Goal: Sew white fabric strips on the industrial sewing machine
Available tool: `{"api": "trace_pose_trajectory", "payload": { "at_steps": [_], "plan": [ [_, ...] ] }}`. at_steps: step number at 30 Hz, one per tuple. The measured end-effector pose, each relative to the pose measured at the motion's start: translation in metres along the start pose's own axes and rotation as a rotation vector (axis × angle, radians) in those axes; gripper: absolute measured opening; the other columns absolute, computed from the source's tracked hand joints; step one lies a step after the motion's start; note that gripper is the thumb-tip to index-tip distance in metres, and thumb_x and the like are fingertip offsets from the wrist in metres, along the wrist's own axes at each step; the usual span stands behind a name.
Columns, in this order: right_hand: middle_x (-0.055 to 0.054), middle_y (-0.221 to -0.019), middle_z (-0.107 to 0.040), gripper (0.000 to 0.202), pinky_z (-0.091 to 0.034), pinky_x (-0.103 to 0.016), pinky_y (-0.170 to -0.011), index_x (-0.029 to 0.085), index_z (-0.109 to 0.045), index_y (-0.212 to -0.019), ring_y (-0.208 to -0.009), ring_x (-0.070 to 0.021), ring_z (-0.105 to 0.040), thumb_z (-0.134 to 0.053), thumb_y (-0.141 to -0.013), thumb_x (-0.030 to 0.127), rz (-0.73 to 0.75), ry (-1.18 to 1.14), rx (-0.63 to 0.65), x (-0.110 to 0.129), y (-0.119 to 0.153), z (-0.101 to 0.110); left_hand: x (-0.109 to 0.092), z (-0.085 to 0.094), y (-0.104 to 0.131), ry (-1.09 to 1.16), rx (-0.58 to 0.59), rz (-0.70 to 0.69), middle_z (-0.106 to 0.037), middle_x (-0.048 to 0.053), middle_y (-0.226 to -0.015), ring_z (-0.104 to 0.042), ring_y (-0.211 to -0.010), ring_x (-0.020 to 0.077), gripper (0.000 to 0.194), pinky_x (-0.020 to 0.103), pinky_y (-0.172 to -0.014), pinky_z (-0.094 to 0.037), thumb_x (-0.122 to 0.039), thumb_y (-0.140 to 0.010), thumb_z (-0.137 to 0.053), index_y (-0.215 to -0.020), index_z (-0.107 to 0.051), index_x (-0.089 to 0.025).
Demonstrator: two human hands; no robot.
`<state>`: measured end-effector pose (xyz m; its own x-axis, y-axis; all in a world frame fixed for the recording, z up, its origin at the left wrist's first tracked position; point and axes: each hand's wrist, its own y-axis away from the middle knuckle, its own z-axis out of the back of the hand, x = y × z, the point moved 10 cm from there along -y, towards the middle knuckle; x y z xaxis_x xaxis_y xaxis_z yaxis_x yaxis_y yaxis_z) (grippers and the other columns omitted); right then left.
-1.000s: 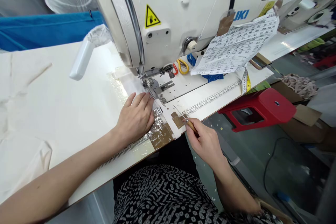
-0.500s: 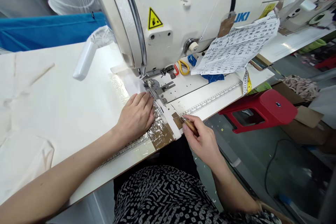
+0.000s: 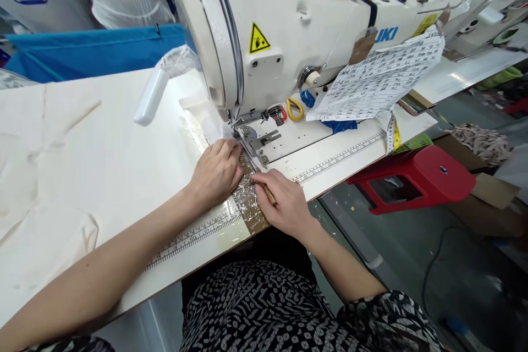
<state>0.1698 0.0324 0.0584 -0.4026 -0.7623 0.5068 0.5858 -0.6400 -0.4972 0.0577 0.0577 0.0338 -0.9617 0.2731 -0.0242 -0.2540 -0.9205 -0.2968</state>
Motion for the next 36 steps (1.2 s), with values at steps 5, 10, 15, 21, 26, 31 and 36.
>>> {"api": "trace_pose_trajectory", "payload": {
  "at_steps": [5, 10, 15, 21, 26, 31, 36],
  "plan": [
    [-0.006, -0.084, -0.069, 0.031, -0.042, -0.025, -0.053, 0.013, -0.069, -0.106, -0.069, -0.0148, -0.064, -0.039, -0.102, 0.021, 0.067, 0.261, 0.037, 0.005, -0.014, -0.019, 0.001, 0.001, 0.002, 0.038, -0.008, -0.033, -0.062, 0.02, -0.122, -0.056, -0.108, 0.0298, 0.044, 0.043, -0.089, -0.053, -0.02, -0.095, -0.036, -0.127, -0.058, 0.001],
    [-0.007, -0.089, -0.07, 0.031, -0.039, -0.026, -0.053, 0.013, -0.068, -0.11, -0.071, -0.0143, -0.065, -0.039, -0.102, 0.02, 0.082, 0.33, 0.063, 0.003, -0.016, -0.026, 0.002, 0.002, 0.003, 0.046, -0.003, -0.027, -0.063, 0.02, -0.123, -0.056, -0.11, 0.0305, 0.043, 0.044, -0.09, -0.052, -0.018, -0.094, -0.038, -0.126, -0.059, 0.001],
    [-0.008, -0.091, -0.071, 0.031, -0.037, -0.026, -0.052, 0.014, -0.066, -0.112, -0.071, -0.0145, -0.064, -0.038, -0.102, 0.021, 0.049, 0.375, 0.126, -0.001, -0.016, -0.032, 0.003, 0.0, 0.002, 0.058, 0.016, -0.002, -0.061, 0.02, -0.124, -0.056, -0.109, 0.0306, 0.043, 0.045, -0.09, -0.053, -0.018, -0.093, -0.039, -0.126, -0.059, -0.001],
    [-0.011, -0.091, -0.071, 0.031, -0.035, -0.029, -0.049, 0.014, -0.065, -0.115, -0.066, -0.0169, -0.063, -0.037, -0.102, 0.018, -0.034, 0.467, 0.191, -0.004, -0.017, -0.038, 0.007, -0.001, 0.001, 0.084, 0.021, 0.026, -0.059, 0.021, -0.124, -0.054, -0.109, 0.0315, 0.043, 0.047, -0.09, -0.052, -0.019, -0.093, -0.038, -0.127, -0.059, -0.002],
    [-0.012, -0.088, -0.072, 0.032, -0.034, -0.029, -0.046, 0.015, -0.064, -0.119, -0.061, -0.0176, -0.062, -0.044, -0.095, 0.011, -0.049, 0.594, 0.181, -0.003, -0.021, -0.044, 0.012, -0.001, 0.001, 0.099, 0.008, 0.025, -0.061, 0.02, -0.125, -0.055, -0.111, 0.0309, 0.044, 0.048, -0.092, -0.051, -0.021, -0.094, -0.036, -0.128, -0.059, -0.004],
    [-0.011, -0.092, -0.076, 0.03, -0.041, -0.028, -0.05, 0.014, -0.065, -0.121, -0.064, -0.0176, -0.067, -0.045, -0.098, 0.017, 0.039, 0.536, 0.1, 0.012, -0.01, -0.031, 0.021, -0.002, -0.001, 0.097, 0.025, 0.093, -0.063, 0.016, -0.125, -0.056, -0.114, 0.0291, 0.041, 0.046, -0.096, -0.048, -0.02, -0.093, -0.04, -0.125, -0.061, -0.007],
    [-0.011, -0.102, -0.078, 0.032, -0.048, -0.027, -0.055, 0.013, -0.064, -0.123, -0.07, -0.0185, -0.073, -0.04, -0.103, 0.022, 0.116, 0.336, 0.024, 0.02, 0.008, -0.013, 0.034, 0.004, -0.009, 0.119, 0.067, 0.178, -0.064, 0.015, -0.123, -0.057, -0.113, 0.0257, 0.034, 0.041, -0.096, -0.049, -0.015, -0.092, -0.041, -0.116, -0.065, -0.008]
  ]
}}
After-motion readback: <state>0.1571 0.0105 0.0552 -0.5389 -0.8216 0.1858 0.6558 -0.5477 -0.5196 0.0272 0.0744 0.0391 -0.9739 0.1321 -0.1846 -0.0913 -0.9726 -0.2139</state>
